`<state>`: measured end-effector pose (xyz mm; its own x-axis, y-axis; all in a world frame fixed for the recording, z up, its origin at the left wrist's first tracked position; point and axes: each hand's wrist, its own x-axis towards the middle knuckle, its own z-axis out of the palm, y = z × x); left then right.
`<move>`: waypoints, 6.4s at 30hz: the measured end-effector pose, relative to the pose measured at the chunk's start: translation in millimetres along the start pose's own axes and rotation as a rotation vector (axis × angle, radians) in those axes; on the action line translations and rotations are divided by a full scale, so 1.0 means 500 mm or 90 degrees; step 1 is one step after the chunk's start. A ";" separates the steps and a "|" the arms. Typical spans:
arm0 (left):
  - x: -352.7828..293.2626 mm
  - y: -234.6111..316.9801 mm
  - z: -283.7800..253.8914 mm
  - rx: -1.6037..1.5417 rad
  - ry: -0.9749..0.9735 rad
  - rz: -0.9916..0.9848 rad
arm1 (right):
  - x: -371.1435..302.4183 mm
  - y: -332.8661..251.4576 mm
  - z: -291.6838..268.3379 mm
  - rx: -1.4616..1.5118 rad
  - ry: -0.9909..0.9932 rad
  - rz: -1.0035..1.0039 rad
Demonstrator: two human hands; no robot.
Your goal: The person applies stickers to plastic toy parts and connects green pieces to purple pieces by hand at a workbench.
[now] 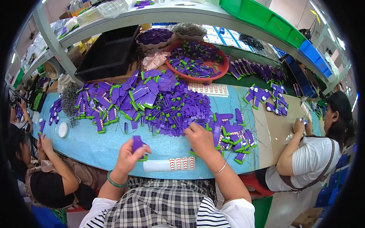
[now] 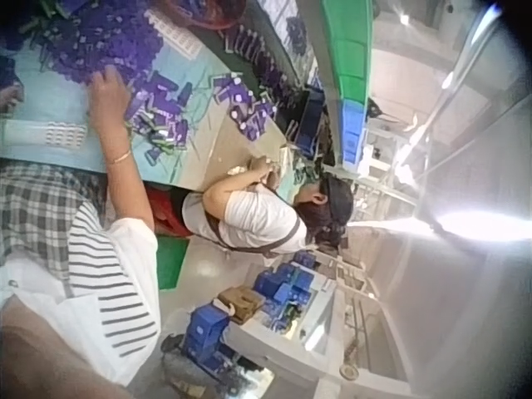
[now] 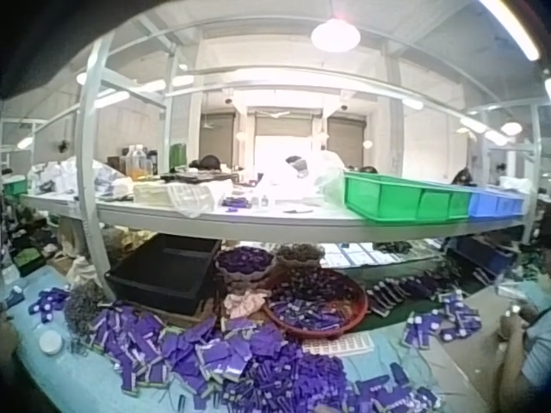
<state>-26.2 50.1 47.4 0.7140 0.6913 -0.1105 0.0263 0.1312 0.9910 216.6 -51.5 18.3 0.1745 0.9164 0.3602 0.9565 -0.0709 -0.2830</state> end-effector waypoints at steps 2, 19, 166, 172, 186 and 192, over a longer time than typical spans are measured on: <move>0.010 -0.013 -0.012 -0.069 0.073 0.099 | 0.005 0.008 0.011 0.007 0.017 -0.034; 0.019 -0.099 0.056 0.034 -0.039 0.037 | -0.011 -0.095 -0.046 0.495 -0.035 0.066; -0.024 -0.079 0.096 -0.618 -0.439 -0.343 | -0.061 -0.143 0.021 0.997 -0.188 0.262; -0.006 -0.008 0.043 0.220 -0.068 0.351 | -0.051 -0.116 0.010 1.068 -0.072 0.370; 0.002 -0.040 0.040 0.525 -0.070 0.919 | -0.029 -0.133 -0.002 1.049 -0.226 0.321; -0.003 -0.042 0.034 0.540 -0.044 0.931 | -0.037 -0.158 -0.002 1.141 -0.392 0.509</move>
<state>-16.1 34.1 27.9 0.5048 -0.1539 0.8494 -0.3115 -0.9501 0.0130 138.1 -63.5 35.0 -0.1020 0.8957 -0.4328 -0.5877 -0.4053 -0.7002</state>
